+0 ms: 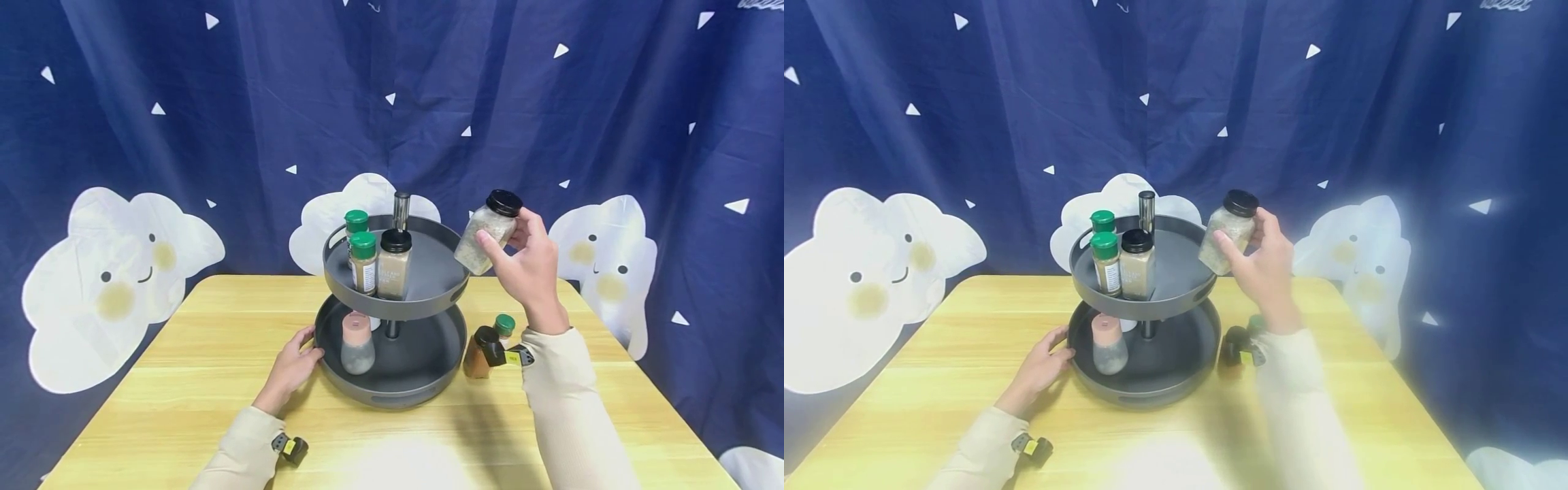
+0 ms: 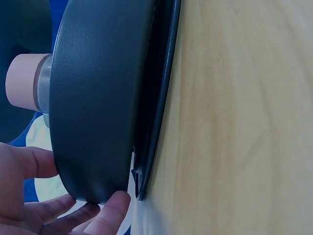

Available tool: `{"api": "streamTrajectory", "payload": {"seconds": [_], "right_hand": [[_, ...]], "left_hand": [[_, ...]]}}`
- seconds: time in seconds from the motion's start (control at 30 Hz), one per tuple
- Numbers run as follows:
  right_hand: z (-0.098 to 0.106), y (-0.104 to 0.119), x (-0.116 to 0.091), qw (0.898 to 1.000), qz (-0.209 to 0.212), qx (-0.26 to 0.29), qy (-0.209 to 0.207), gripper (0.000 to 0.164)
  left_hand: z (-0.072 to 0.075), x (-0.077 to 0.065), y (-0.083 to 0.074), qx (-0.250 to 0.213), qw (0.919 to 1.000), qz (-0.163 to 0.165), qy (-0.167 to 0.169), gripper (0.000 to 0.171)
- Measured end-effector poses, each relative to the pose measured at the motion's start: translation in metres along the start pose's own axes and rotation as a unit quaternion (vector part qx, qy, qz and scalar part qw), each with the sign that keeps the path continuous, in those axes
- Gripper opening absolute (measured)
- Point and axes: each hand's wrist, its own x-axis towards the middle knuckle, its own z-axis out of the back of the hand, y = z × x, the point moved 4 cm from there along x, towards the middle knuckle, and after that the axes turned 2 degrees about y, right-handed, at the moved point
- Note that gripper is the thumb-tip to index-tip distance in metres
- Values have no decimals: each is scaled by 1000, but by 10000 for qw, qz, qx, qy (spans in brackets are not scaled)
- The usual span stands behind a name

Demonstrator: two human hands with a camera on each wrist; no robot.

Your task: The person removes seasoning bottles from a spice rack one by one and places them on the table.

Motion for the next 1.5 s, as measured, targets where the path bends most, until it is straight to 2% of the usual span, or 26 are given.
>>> {"api": "streamTrajectory", "payload": {"seconds": [0.23,0.4,0.6,0.8,1.03,1.5], "right_hand": [[11,-10,-2,9996,-269,104,-63,52],[17,-18,-5,9994,-314,-57,-130,51],[20,-27,-10,9987,-394,-296,-149,52],[22,-34,-16,9975,-578,-394,-112,55],[27,-43,-22,9973,-583,-427,-148,51],[33,-63,-37,9938,-861,-705,13,51]], "left_hand": [[0,-1,-1,-116,9999,18,100,56],[0,-1,0,-121,9999,25,89,56],[1,0,1,-107,9999,48,71,56],[1,0,1,-60,10000,60,33,56],[0,1,1,-81,10000,34,34,56],[0,0,0,-97,9999,77,-14,57]]}}
